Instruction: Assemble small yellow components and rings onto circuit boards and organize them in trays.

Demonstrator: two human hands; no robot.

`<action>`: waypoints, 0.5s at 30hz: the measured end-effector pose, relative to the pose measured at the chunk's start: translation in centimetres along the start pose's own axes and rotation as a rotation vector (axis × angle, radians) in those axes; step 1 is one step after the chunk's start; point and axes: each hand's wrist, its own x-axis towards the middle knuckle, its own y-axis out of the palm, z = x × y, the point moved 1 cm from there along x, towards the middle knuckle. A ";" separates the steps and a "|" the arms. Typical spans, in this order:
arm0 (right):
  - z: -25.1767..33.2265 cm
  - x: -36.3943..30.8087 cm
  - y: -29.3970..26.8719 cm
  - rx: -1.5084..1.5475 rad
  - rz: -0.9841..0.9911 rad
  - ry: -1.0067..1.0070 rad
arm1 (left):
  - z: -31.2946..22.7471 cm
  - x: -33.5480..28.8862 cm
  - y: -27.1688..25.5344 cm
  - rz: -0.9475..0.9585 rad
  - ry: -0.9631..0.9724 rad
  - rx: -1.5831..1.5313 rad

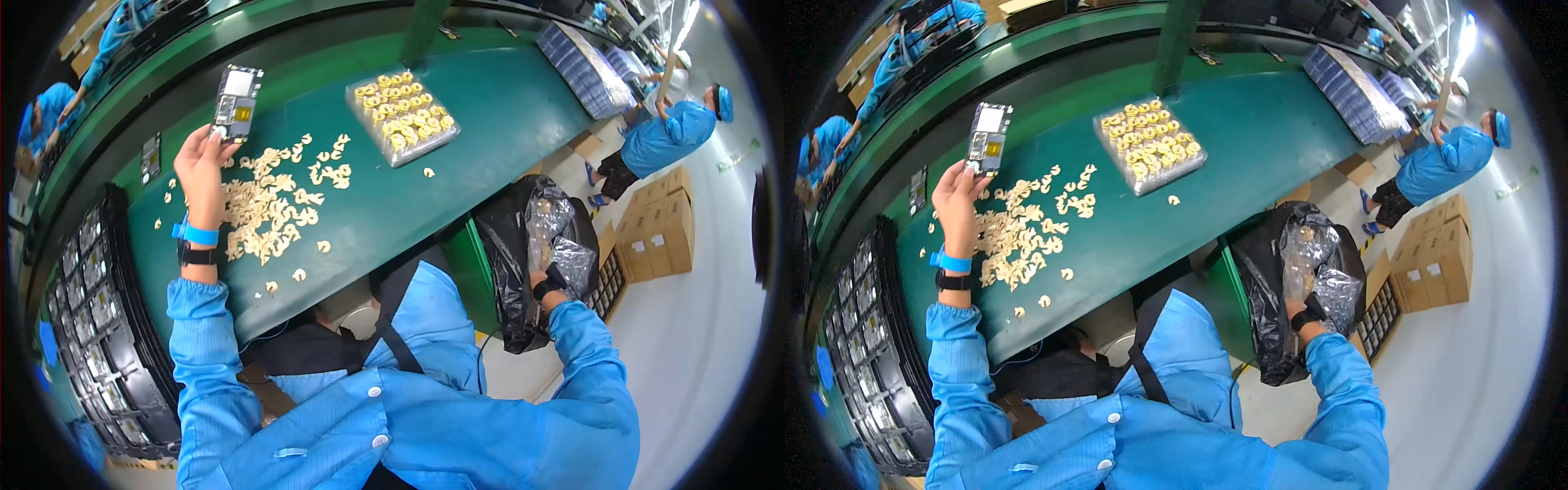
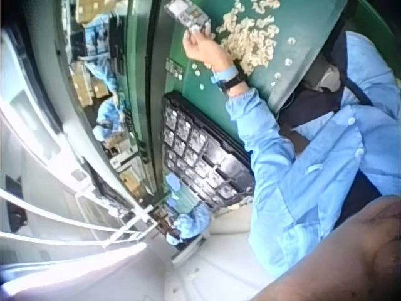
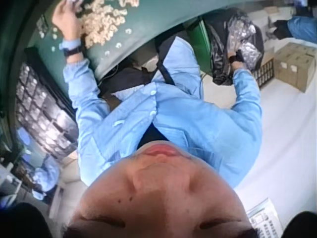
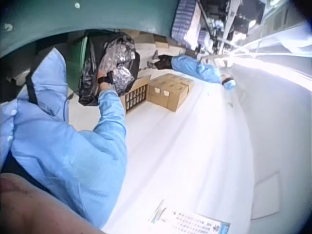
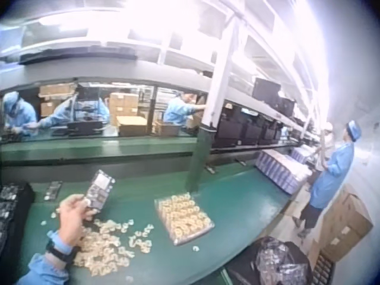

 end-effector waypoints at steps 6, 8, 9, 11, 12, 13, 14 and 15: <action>3.2 -2.7 -14.4 0.260 0.386 0.129 | 0.1 -0.2 -1.0 -0.018 -0.009 -0.034; 1.5 -4.5 -19.0 0.450 0.244 0.252 | -0.6 -0.1 -0.1 -0.034 -0.009 -0.023; 3.2 -5.3 -23.8 0.387 0.113 0.266 | -0.6 -0.1 0.2 -0.038 -0.014 -0.030; 9.8 -5.4 -32.2 0.267 -0.311 0.103 | -0.6 0.3 0.8 -0.020 -0.023 -0.079; 15.4 -5.0 -36.6 0.284 -0.434 -0.007 | -0.6 0.3 0.5 -0.015 -0.038 -0.081; 20.8 -3.8 -39.8 0.303 -0.556 -0.119 | -0.7 0.1 0.3 -0.019 -0.036 -0.075; 24.6 -2.1 -41.4 0.321 -0.611 -0.210 | -0.7 0.0 0.2 -0.019 -0.056 -0.092; 27.6 -0.5 -42.7 0.336 -0.664 -0.300 | -0.7 0.0 0.2 -0.019 -0.076 -0.112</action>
